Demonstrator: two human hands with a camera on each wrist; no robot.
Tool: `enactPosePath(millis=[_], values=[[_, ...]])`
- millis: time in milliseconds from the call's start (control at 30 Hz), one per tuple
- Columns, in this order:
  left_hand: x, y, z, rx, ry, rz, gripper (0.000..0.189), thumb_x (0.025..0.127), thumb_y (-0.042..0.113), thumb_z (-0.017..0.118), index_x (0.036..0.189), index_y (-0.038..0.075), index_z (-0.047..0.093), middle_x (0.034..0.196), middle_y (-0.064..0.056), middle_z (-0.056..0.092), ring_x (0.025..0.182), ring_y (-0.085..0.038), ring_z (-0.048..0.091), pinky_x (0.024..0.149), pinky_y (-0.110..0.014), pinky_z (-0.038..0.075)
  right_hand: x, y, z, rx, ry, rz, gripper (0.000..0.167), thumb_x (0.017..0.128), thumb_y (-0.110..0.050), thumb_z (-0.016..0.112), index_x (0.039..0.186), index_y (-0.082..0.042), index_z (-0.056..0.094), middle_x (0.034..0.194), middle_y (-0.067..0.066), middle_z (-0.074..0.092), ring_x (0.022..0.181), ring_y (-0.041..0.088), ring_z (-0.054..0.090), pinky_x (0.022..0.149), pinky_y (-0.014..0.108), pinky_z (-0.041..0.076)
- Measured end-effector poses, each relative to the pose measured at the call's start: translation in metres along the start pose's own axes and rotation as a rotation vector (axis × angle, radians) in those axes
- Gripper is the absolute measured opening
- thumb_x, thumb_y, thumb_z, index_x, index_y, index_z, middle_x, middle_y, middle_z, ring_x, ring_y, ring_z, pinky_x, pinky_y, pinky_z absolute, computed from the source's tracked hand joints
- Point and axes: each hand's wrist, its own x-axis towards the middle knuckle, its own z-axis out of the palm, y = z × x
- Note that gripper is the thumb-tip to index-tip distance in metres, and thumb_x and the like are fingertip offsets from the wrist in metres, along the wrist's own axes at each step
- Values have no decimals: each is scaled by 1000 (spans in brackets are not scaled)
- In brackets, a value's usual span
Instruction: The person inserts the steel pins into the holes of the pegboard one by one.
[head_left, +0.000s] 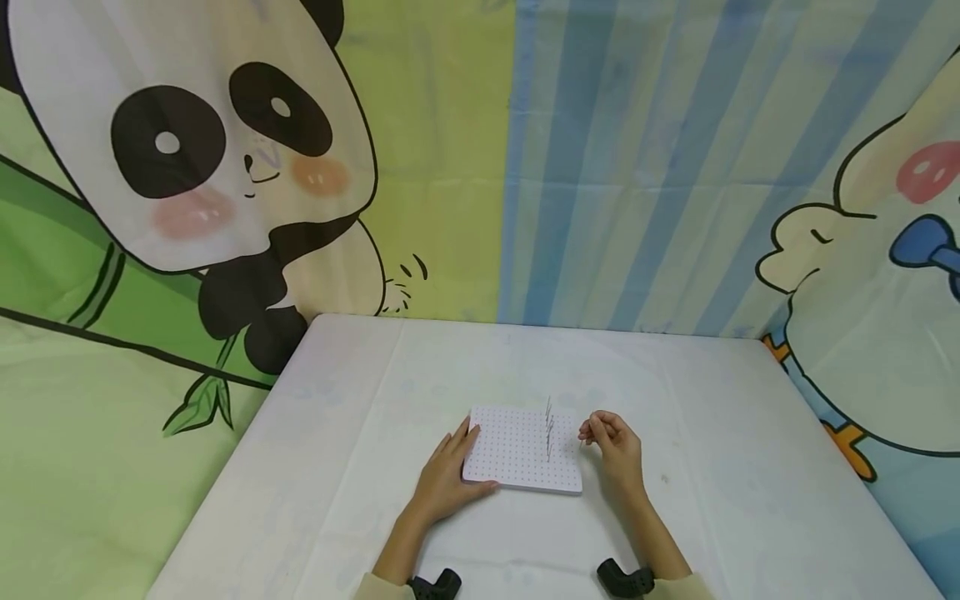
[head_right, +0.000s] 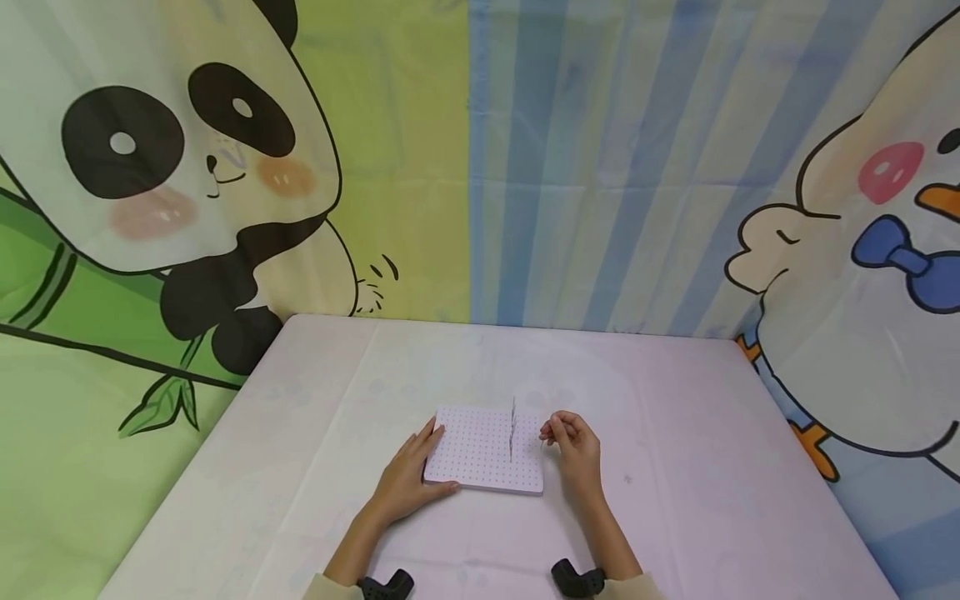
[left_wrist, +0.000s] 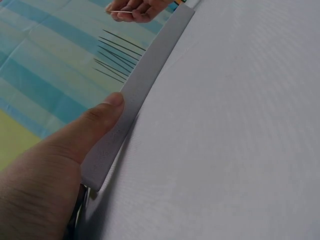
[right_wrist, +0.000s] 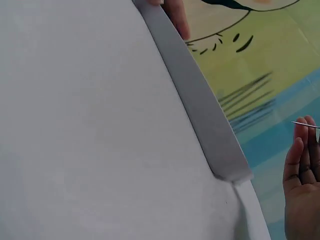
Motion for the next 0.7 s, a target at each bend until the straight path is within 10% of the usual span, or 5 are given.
enactPosePath(millis=[267,700], values=[[-1,-1,0,-10,-1,-3,99,68,67,65,144,12,34,152,-3,21,134,-29,26,110,-41,20,-22,-12,22,-6,-144,-64,13,90,0,55,96,11,53,81,24,62,70,26,64,61,34,55],[0,-1,0,-10,-1,-12,99,68,69,64,144,12,34,152,-3,21,134,-31,26,109,-43,22,-28,-28,28,-244,-299,-456,21,71,24,61,87,12,56,75,20,64,63,32,64,57,25,55]])
